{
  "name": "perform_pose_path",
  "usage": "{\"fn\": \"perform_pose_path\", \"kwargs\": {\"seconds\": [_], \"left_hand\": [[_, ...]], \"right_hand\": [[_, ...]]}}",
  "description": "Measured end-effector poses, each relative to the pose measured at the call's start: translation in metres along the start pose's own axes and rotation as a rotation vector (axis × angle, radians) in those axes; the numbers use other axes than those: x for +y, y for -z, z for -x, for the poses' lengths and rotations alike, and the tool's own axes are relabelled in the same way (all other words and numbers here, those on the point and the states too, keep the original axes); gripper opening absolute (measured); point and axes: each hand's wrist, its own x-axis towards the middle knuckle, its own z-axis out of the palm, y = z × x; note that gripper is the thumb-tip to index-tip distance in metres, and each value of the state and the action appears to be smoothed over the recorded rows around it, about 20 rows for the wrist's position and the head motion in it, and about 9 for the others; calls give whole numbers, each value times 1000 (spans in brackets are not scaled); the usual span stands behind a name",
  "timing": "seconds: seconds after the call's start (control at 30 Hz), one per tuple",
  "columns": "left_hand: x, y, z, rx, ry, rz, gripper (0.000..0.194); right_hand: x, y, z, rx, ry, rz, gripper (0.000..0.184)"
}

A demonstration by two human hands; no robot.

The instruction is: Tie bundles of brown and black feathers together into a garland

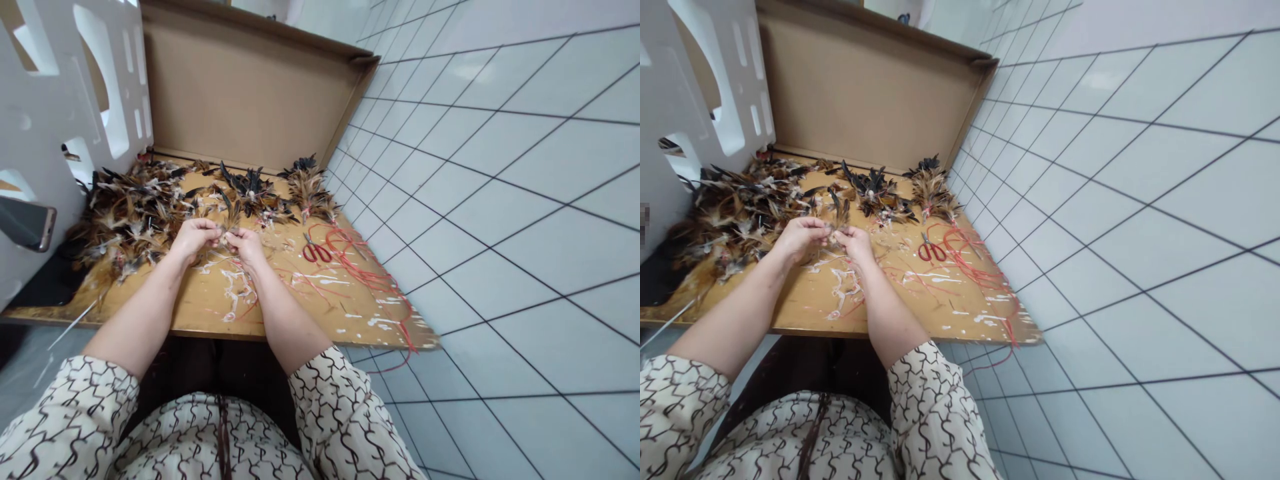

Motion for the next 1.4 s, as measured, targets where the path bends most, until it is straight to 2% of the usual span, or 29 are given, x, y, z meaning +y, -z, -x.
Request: {"fn": "perform_pose_path", "kwargs": {"seconds": [0.2,0.4,0.7,0.9,1.0,1.07,1.13,1.27,1.4], "left_hand": [[-2,-1,0,0,-7,7,28],[-2,-1,-1,14,21,10,27],[-7,-7,-2,81,-45,-19,26],[-8,-9,-3,17,-93,12,17],[-10,0,-12,104,-171,-170,10],[-13,9,-20,210,-259,-410,7],[-17,17,-27,252,-306,-659,11],[-25,24,-35,173,-339,-1071,19],[-28,22,-35,95,-389,-1328,22]], "right_hand": [[1,-2,0,13,22,48,27],[4,-1,1,61,113,153,25],[2,0,2,98,137,261,20],[1,2,-2,224,114,327,22],[3,6,-6,261,96,278,17],[4,9,-9,270,87,235,16],[5,10,-10,272,73,207,16],[5,10,-10,258,51,194,17],[5,8,-9,236,48,179,15]]}}
